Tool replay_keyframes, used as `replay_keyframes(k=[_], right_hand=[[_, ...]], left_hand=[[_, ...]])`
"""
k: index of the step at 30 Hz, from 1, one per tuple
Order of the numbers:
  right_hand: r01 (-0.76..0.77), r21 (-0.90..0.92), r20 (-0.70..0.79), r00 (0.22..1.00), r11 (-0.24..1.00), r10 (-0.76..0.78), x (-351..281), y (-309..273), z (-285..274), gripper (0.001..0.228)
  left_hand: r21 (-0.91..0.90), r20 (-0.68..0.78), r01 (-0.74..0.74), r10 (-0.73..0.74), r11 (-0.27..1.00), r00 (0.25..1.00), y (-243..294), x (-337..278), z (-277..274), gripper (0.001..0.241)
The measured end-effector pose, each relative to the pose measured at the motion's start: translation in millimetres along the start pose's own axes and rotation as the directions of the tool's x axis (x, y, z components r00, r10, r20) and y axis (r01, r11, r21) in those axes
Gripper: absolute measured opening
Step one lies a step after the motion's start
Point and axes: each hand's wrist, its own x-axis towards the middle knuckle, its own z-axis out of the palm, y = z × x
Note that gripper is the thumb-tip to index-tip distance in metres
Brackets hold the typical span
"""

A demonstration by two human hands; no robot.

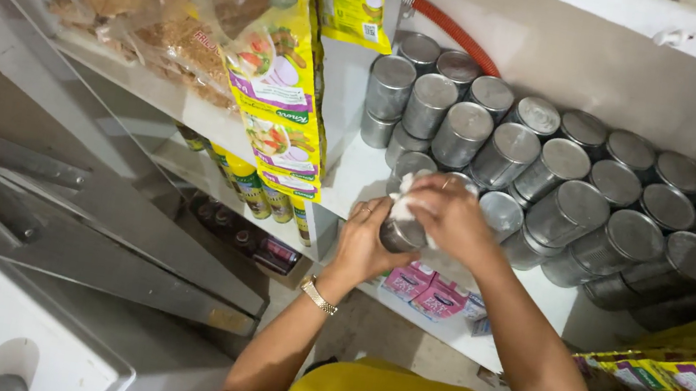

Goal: Cleaning and dusting canned goods on a shelf in a store pantry area.

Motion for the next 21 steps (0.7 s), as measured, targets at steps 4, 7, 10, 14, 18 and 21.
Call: replay_keyframes(k=[4, 7, 10, 14, 18, 21], right_hand=[[-0.043, 0.187, 0.171, 0.985, 0.981, 0.01, -20.1, 4.0, -20.9, 0.02], [-0.217, 0.199, 0.095, 0.975, 0.956, 0.201, -51.5, 12.0, -6.0, 0.021], [-0.08, 0.372, -0.293, 0.935, 0.925, 0.199, -75.4, 12.7, 41.3, 0.021], [-0.109, 0.535, -0.384, 0.852, 0.838, 0.356, -73.1, 10.2, 65.0, 0.041], [-0.522, 0.332, -0.21, 0.771, 0.786, 0.601, -168.9, 119.1, 152.2, 0.047], [-0.414, 0.115, -0.46, 0.783, 0.903, 0.418, -128.9, 21.9, 119.1, 0.05]], left_hand=[[-0.054, -0.06, 0.021, -0.024, 0.998, 0.998, -15.1, -3.8, 9.5, 0.092], [-0.009, -0.051, 0.005, -0.005, 1.0, 0.999, -14.2, -3.5, 11.0, 0.094], [-0.194, -0.099, 0.108, -0.129, 0.975, 0.987, -13.4, -1.2, 21.0, 0.088], [-0.426, 0.148, 0.317, -0.28, 0.847, 0.948, -12.8, -2.0, 28.6, 0.064], [-0.716, 0.42, 0.464, -0.21, 0.521, 0.883, -5.4, 3.9, 22.7, 0.068], [-0.665, 0.317, 0.42, -0.275, 0.617, 0.908, -11.4, 1.6, 24.1, 0.065]])
